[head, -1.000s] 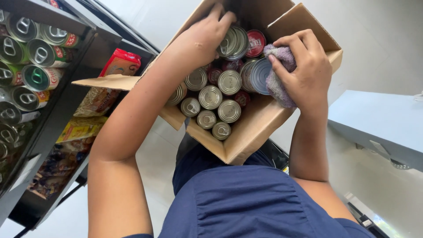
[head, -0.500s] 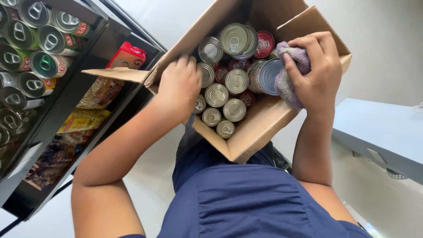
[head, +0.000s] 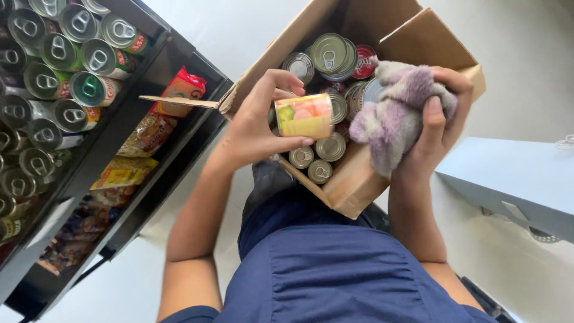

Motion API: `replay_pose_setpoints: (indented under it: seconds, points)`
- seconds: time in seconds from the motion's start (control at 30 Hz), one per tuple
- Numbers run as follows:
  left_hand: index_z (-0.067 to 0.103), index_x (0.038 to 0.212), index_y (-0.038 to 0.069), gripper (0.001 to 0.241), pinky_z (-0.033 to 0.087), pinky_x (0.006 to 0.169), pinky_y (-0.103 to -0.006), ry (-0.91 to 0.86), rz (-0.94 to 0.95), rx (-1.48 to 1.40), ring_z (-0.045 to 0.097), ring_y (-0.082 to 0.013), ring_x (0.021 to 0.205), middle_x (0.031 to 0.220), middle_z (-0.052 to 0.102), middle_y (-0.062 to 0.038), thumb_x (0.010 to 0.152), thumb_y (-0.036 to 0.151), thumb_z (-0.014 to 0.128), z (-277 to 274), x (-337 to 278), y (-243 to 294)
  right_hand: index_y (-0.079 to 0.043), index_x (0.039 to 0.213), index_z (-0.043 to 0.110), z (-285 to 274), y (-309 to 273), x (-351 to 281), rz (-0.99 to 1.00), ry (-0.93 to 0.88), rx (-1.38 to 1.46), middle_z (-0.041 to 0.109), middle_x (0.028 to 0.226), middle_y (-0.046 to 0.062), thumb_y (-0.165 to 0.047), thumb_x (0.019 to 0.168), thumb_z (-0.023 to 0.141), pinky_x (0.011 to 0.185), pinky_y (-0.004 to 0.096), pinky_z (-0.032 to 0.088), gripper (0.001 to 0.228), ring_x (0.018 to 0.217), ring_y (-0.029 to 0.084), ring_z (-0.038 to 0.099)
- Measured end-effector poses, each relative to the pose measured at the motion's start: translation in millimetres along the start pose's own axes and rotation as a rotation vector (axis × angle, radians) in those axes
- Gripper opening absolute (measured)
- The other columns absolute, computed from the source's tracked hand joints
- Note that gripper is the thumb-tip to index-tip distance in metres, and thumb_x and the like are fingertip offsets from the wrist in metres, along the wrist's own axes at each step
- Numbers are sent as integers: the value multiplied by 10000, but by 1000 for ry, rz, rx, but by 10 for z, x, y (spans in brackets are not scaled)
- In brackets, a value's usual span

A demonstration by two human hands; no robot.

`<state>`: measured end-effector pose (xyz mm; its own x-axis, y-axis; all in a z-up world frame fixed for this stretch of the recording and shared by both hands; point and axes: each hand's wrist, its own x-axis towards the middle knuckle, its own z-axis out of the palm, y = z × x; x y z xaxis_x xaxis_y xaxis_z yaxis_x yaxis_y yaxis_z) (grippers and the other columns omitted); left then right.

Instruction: Wiping canned goods with a cloth and stocking them onto shelves.

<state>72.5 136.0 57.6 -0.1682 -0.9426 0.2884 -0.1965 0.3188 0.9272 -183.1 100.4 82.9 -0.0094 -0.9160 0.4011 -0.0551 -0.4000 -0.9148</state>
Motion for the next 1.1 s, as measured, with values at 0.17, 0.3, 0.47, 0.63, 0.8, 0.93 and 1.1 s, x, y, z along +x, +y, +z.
replay_pose_setpoints:
  seconds: [0.17,0.3,0.47,0.63,0.8,0.93,1.1]
  points:
    - [464,1342,78,589,528,1067,-338,217,-118,-710,608,-185,1210,1295,553,-81,894,172,835,714,-296,-58,-107,1350,511,253,-308,-225,108,-227,178,507,1325,85,-407,914,750,1142,355,417,581,1288,205,511]
    - [421,1367,90,540,503,1034,-334,455,-319,-1305,597,-182,1181,1264,552,-89,947,138,756,1082,-477,-58,-71,1309,554,131,-46,-480,-114,-390,-192,506,1329,130,-223,901,805,1118,373,416,503,1290,243,518]
    - [379,1426,102,622,514,1055,-392,455,-340,-1408,609,-223,1197,1280,561,-113,934,147,757,913,-502,-153,-109,1193,602,126,-22,-733,-401,-358,-367,598,1193,115,-136,853,874,967,400,484,437,1151,286,600]
    - [282,1511,78,768,485,1144,-454,339,-246,-1456,590,-295,1289,1367,562,-158,949,166,799,712,-671,-281,-122,1179,616,286,-153,-933,-422,-250,-177,631,1141,103,-234,836,848,957,430,538,429,1096,300,640]
    - [205,1605,206,958,483,1119,-416,92,-163,-1536,589,-260,1301,1422,556,-128,870,276,815,693,-868,184,-71,1215,597,671,-491,-1095,-501,-105,-269,579,1304,205,-408,852,786,1070,507,480,530,1261,372,553]
    - [199,1672,123,960,473,1134,-421,-4,-239,-1464,580,-266,1287,1395,555,-164,941,292,799,722,-1063,-81,-94,1145,641,635,-149,-1540,-650,-51,-632,655,1207,207,-331,814,792,984,509,526,434,1161,360,646]
    - [206,1625,81,1020,492,1135,-377,-81,-163,-968,607,-242,1275,1348,601,-167,844,231,844,542,-1306,-4,-110,1022,650,542,-161,-1800,-318,125,-255,612,1001,93,-355,924,706,900,391,499,269,947,263,605]
